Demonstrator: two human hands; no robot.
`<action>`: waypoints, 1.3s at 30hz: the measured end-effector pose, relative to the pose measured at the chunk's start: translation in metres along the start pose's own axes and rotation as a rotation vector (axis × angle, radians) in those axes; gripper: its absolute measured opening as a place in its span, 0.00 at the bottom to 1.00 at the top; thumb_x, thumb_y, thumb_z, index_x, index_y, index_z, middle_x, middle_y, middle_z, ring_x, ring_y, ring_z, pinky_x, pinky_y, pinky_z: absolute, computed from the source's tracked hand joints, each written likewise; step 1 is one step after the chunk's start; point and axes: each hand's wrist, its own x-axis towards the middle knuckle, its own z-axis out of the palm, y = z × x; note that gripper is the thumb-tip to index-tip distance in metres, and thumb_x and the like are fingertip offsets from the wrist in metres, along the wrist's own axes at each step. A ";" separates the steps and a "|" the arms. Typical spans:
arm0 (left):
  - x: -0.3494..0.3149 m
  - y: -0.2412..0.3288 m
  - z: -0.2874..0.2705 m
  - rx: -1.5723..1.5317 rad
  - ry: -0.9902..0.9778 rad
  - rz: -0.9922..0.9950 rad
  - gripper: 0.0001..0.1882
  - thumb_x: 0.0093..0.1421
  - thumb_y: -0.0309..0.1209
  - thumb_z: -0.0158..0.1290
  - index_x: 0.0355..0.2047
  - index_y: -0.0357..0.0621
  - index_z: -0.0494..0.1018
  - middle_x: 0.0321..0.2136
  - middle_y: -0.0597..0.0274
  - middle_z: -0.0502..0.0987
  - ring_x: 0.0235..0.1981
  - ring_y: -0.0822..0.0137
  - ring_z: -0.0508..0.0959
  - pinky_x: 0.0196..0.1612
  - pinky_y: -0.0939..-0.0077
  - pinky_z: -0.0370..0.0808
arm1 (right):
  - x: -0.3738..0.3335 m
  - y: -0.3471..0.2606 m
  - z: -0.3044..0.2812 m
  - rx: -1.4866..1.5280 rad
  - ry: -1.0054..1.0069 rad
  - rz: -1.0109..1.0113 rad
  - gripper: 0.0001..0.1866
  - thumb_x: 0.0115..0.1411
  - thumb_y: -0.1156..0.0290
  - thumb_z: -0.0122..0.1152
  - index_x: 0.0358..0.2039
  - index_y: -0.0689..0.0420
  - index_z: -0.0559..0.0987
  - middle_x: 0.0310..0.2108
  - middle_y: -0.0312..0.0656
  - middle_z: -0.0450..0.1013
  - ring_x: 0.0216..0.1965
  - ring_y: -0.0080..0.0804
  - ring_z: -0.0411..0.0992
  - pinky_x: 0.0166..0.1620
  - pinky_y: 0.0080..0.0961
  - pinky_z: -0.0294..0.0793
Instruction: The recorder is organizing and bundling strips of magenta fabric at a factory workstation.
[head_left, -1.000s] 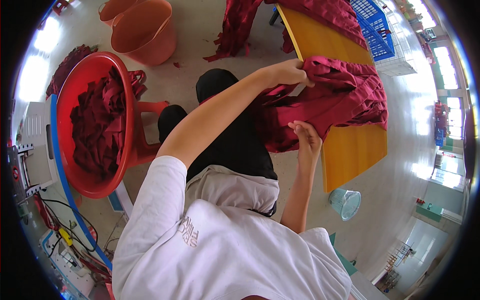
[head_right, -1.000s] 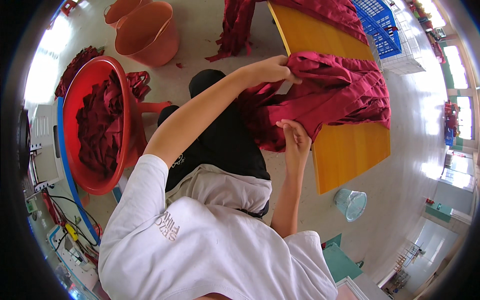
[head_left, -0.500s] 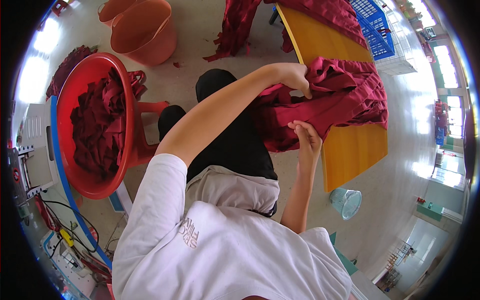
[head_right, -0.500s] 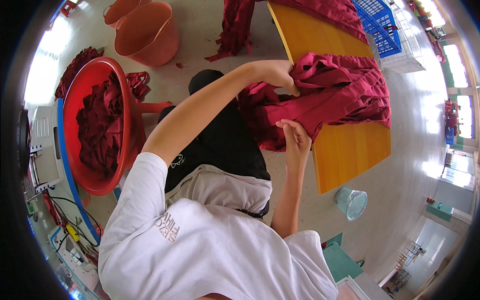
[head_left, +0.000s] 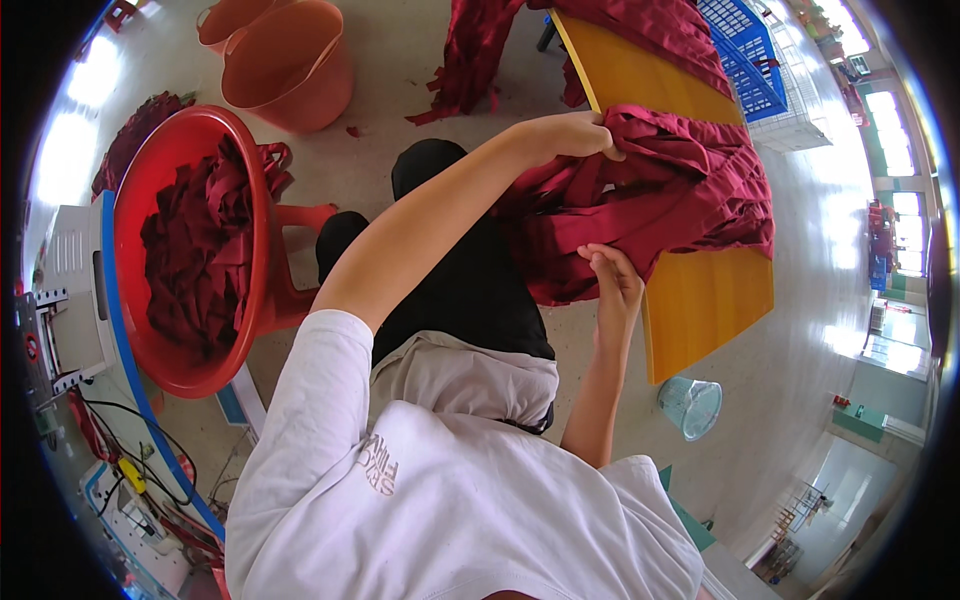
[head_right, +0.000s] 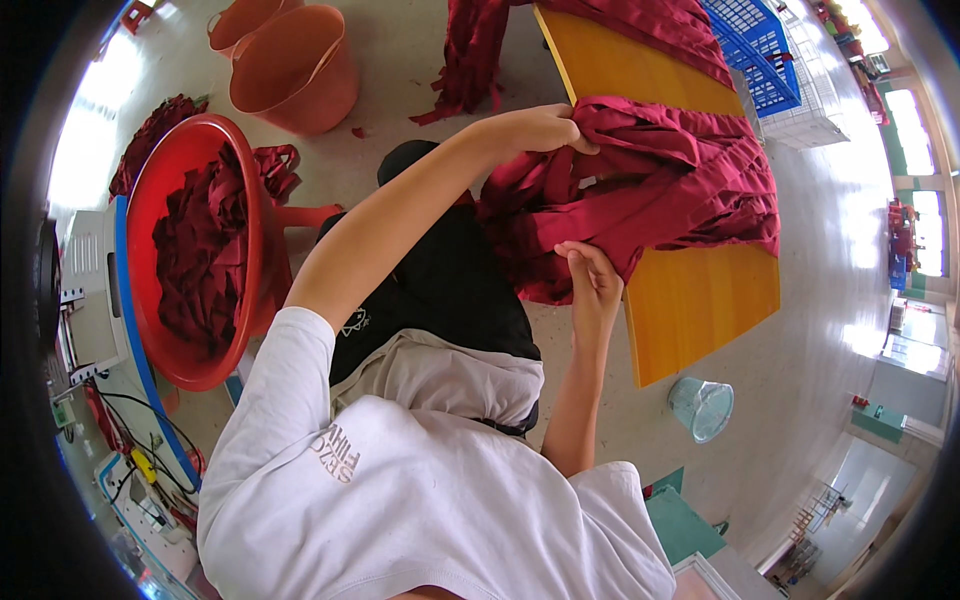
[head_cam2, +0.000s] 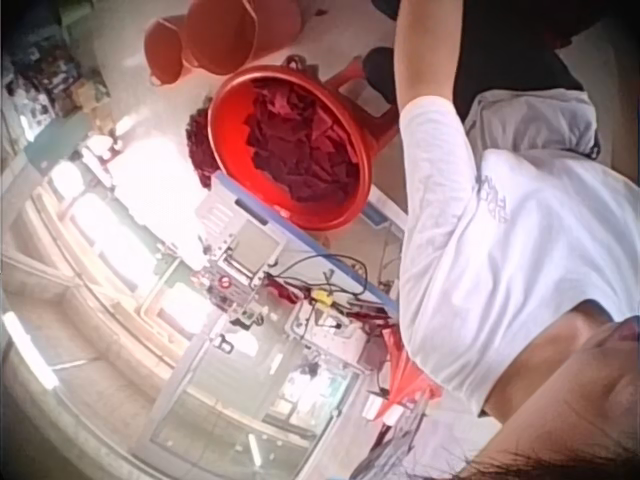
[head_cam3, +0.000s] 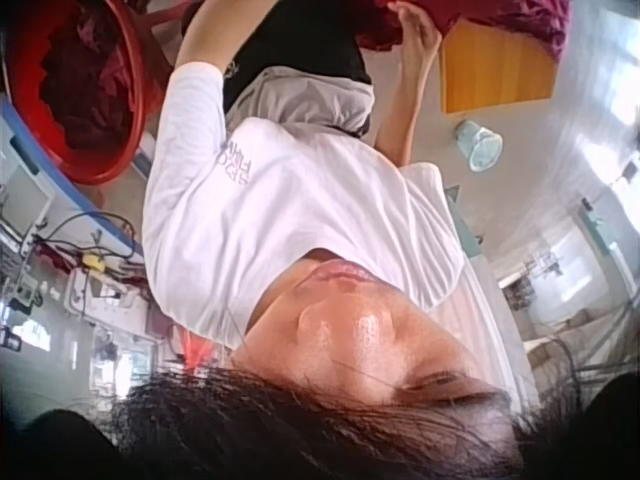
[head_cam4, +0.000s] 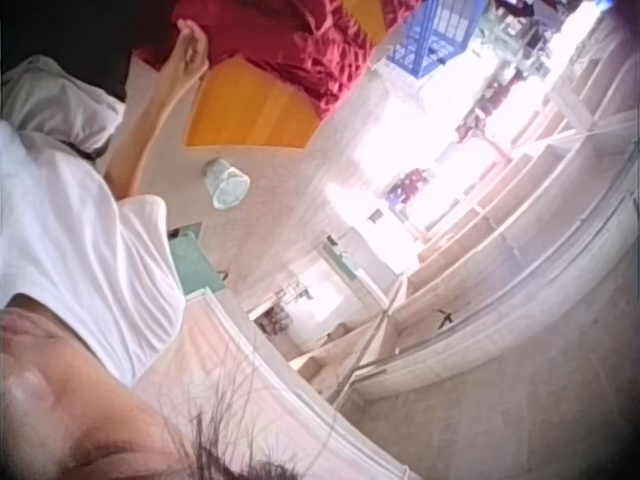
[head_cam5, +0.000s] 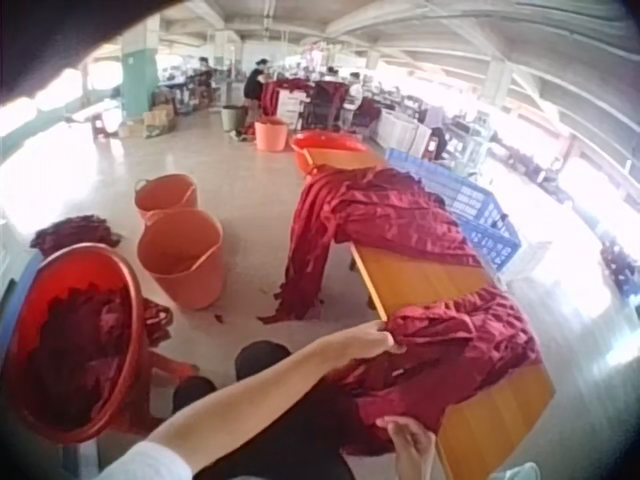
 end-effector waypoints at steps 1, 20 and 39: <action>0.001 0.000 0.000 0.016 -0.028 0.018 0.21 0.55 0.30 0.56 0.50 0.40 0.76 0.48 0.60 0.78 0.49 0.65 0.73 0.55 0.71 0.65 | 0.000 -0.001 0.000 0.000 0.001 -0.001 0.07 0.67 0.76 0.56 0.41 0.66 0.80 0.38 0.43 0.81 0.43 0.25 0.77 0.51 0.18 0.71; -0.009 0.006 0.012 0.254 -0.199 -0.052 0.13 0.50 0.36 0.64 0.23 0.39 0.76 0.13 0.67 0.67 0.16 0.72 0.66 0.22 0.73 0.60 | 0.001 -0.004 -0.001 -0.019 -0.009 0.007 0.08 0.67 0.76 0.56 0.41 0.67 0.80 0.38 0.43 0.81 0.43 0.25 0.77 0.50 0.18 0.71; -0.009 -0.004 0.028 0.091 -0.162 -0.025 0.14 0.47 0.27 0.68 0.26 0.45 0.71 0.16 0.71 0.67 0.17 0.74 0.65 0.22 0.77 0.62 | -0.023 -0.042 0.006 -0.286 0.207 -0.277 0.06 0.64 0.82 0.53 0.38 0.64 0.79 0.34 0.37 0.80 0.31 0.18 0.73 0.36 0.13 0.67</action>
